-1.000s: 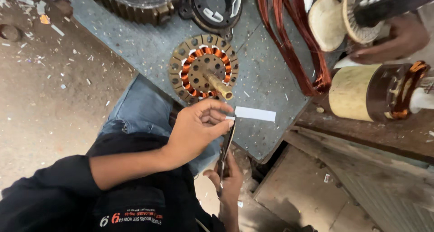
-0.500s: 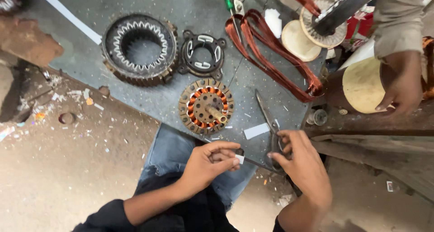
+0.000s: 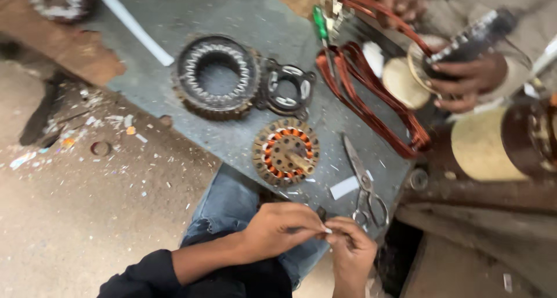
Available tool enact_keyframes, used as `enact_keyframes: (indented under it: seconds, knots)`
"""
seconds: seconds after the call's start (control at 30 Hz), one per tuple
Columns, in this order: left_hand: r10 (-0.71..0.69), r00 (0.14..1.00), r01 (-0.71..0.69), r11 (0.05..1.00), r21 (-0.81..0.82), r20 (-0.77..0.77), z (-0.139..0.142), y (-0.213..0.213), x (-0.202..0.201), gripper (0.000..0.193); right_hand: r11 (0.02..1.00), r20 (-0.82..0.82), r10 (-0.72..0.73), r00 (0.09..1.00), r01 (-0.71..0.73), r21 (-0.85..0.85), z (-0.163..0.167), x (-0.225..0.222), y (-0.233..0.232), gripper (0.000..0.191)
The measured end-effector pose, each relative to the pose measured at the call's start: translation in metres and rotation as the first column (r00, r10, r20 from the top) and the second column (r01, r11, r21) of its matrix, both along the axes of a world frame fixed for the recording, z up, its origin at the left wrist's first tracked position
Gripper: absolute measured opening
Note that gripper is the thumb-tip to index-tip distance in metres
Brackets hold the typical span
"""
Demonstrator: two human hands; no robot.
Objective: The person cuts small pieces of white insulating material using scissors and places them into the slots of a circular electrical component with copper windings. The person repeats this process multiple times while another person works nearby.
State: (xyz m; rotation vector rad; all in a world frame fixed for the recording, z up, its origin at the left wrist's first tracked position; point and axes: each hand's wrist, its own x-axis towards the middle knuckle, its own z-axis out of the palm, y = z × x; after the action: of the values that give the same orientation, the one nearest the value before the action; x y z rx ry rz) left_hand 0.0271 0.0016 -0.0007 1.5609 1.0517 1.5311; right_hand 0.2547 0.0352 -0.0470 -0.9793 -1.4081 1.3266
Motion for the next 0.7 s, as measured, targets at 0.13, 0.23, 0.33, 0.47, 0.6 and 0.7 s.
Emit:
enact_keyframes:
  seconds: [0.13, 0.23, 0.33, 0.47, 0.6, 0.7]
  knots:
    - [-0.025, 0.998, 0.027, 0.999, 0.031, -0.054, 0.0, -0.005, -0.007, 0.019, 0.993, -0.091, -0.025, 0.996, 0.015, -0.114, -0.025, 0.005, 0.004, 0.015]
    - [-0.009, 0.997, 0.013, 0.998, 0.058, -0.078, -0.001, -0.01, -0.008, 0.021, 0.993, -0.058, -0.115, 0.992, 0.114, -0.029, -0.045, 0.002, 0.008, 0.012]
    - [0.04, 0.987, -0.022, 0.993, 0.119, -0.156, 0.002, -0.017, -0.006, 0.029, 0.987, 0.027, -0.121, 0.992, 0.117, 0.11, -0.05, -0.002, 0.008, 0.009]
    - [0.14, 0.958, -0.086, 0.973, 0.213, -0.251, 0.007, -0.022, -0.005, 0.038, 0.947, 0.247, -0.182, 0.952, 0.103, 0.303, -0.026, -0.014, 0.004, 0.008]
    - [0.185, 0.921, -0.102, 0.964, 0.244, -0.343, 0.006, -0.023, -0.013, 0.038, 0.927, 0.297, -0.193, 0.935, 0.075, 0.367, 0.01, -0.043, 0.0, 0.011]
    - [0.187, 0.873, -0.059, 0.957, 0.283, -0.45, -0.001, -0.012, -0.025, 0.039, 0.919, 0.381, -0.257, 0.888, 0.103, 0.379, 0.034, -0.052, 0.003, 0.013]
